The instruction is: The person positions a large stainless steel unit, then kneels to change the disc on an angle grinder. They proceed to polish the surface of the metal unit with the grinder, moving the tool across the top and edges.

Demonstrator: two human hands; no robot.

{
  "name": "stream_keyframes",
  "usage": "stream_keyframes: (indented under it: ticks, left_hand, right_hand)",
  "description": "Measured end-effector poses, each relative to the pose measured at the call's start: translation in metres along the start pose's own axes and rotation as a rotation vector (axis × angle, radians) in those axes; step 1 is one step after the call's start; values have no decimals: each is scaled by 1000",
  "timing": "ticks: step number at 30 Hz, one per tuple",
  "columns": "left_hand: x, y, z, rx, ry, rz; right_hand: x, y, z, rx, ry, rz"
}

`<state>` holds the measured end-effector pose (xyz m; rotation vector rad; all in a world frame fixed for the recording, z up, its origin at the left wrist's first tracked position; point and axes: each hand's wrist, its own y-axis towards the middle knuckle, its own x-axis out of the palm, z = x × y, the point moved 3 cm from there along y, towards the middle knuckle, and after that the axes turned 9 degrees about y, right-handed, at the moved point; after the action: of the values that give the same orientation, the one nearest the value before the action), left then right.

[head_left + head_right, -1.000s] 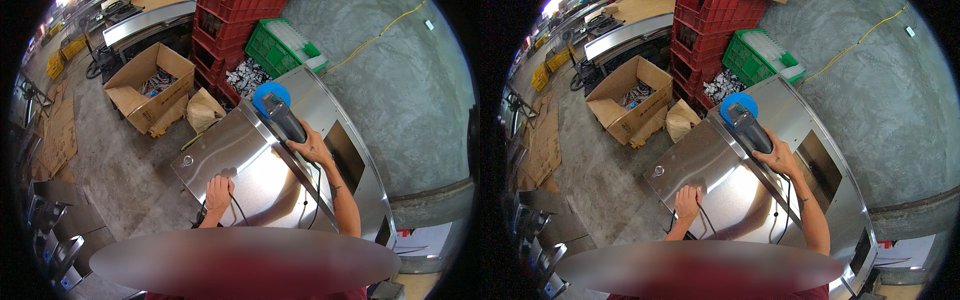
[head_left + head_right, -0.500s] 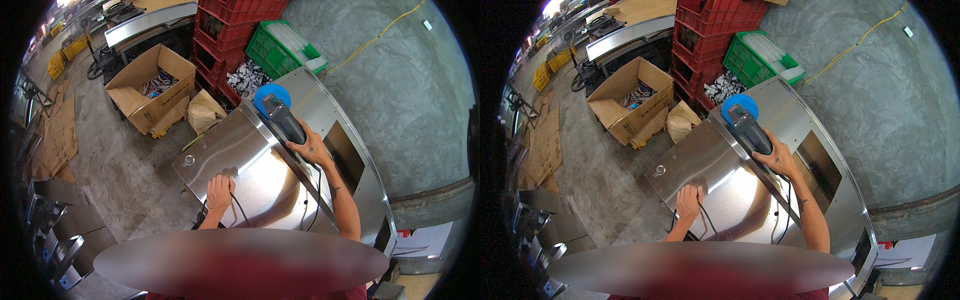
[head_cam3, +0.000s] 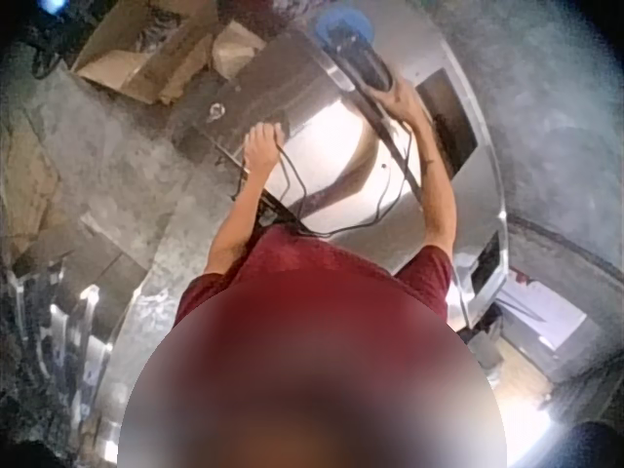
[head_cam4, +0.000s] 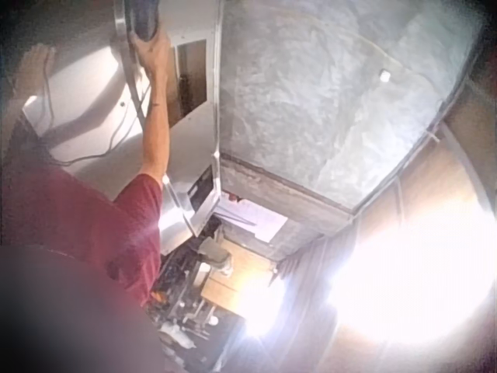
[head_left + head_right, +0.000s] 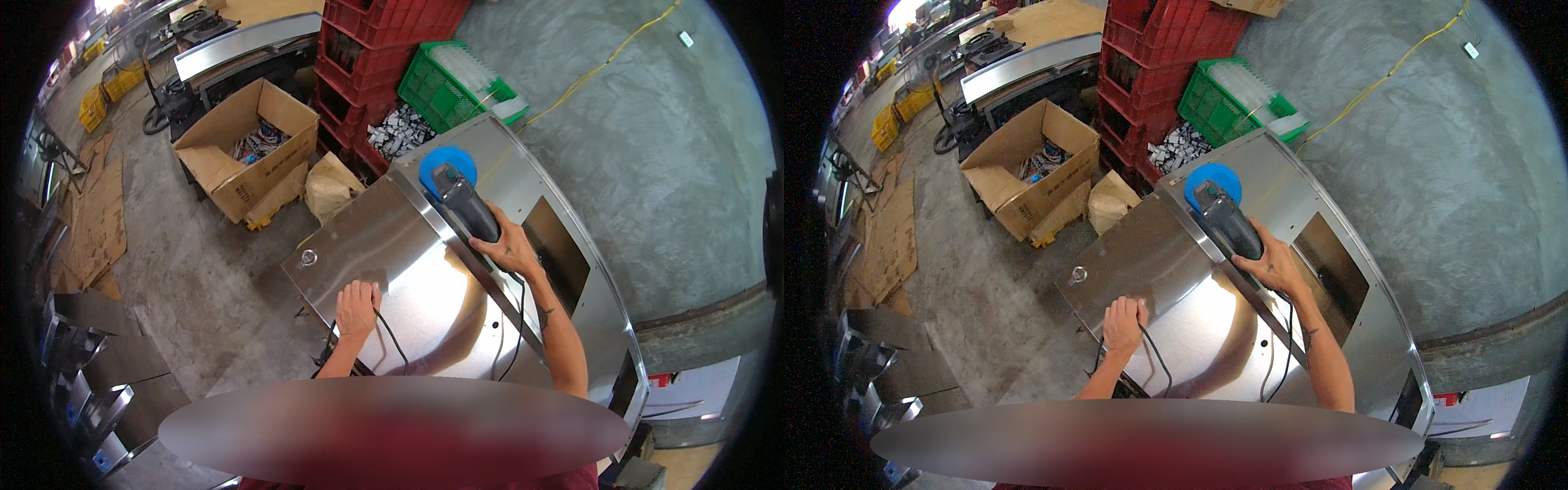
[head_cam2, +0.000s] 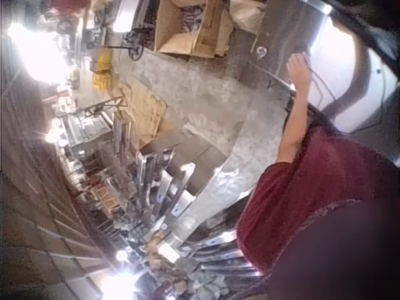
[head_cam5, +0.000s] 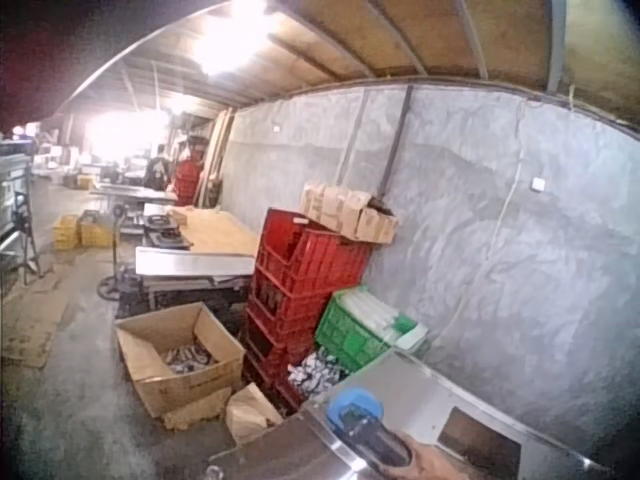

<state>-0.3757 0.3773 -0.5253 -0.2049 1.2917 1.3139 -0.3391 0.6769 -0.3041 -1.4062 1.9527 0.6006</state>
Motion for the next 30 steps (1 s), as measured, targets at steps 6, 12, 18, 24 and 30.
stream_keyframes:
  ticks: [6,12,18,24,30]
  left_hand:
    - [1,1,0,-6,27,9]
    - [-6,-10,1,-92,-59,-96]
    - [-42,-61,1,-330,-108,-151]
    - [-95,-144,14,-402,-67,-1]
    - [-146,-210,40,-520,-96,54]
  right_hand:
    - [-10,-24,13,12,-30,4]
    - [-24,-60,33,-60,-47,19]
    - [-42,-103,63,-49,-24,23]
    - [-63,-156,92,-104,-22,48]
    - [-84,-207,116,-122,10,33]
